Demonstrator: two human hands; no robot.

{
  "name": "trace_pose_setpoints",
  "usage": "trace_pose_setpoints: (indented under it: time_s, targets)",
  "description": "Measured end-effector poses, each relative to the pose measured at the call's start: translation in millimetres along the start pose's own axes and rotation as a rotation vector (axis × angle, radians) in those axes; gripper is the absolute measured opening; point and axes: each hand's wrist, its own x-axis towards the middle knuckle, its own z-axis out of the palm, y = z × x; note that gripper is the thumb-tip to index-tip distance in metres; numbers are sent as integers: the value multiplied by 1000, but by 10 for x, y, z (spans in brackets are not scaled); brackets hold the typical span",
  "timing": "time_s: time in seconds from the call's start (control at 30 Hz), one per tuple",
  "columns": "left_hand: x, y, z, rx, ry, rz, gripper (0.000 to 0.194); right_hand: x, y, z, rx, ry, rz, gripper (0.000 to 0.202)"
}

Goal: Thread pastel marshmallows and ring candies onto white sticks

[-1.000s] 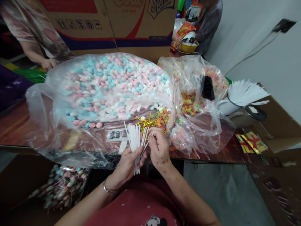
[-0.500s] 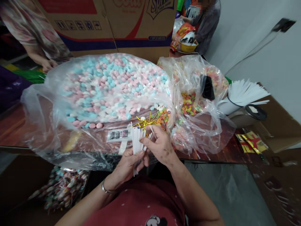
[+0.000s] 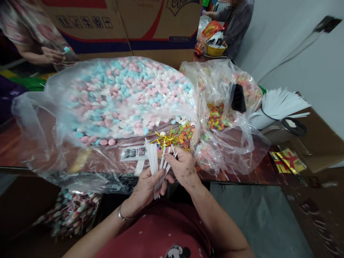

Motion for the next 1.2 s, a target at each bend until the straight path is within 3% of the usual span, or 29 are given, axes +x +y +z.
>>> trace_pose_setpoints:
  time_s: [0.37, 0.67, 0.9, 1.07, 1.2]
  targets:
    - [7, -1, -10, -68, -50, -52, 35, -15, -55, 12, 72, 0, -3, 19]
    - [-3, -16, 17, -43, -11, -21, 34, -23, -50, 4, 101, 2, 23, 24]
    - [-9, -16, 38, -13, 27, -25, 37, -42, -44, -4, 36, 27, -5, 26]
    - [-5, -47, 26, 24, 31, -29, 37, -11, -22, -17, -49, 155, -42, 25]
    - [-4, -67, 11, 45, 23, -14, 36, -10, -52, -28, -86, 106, -31, 25]
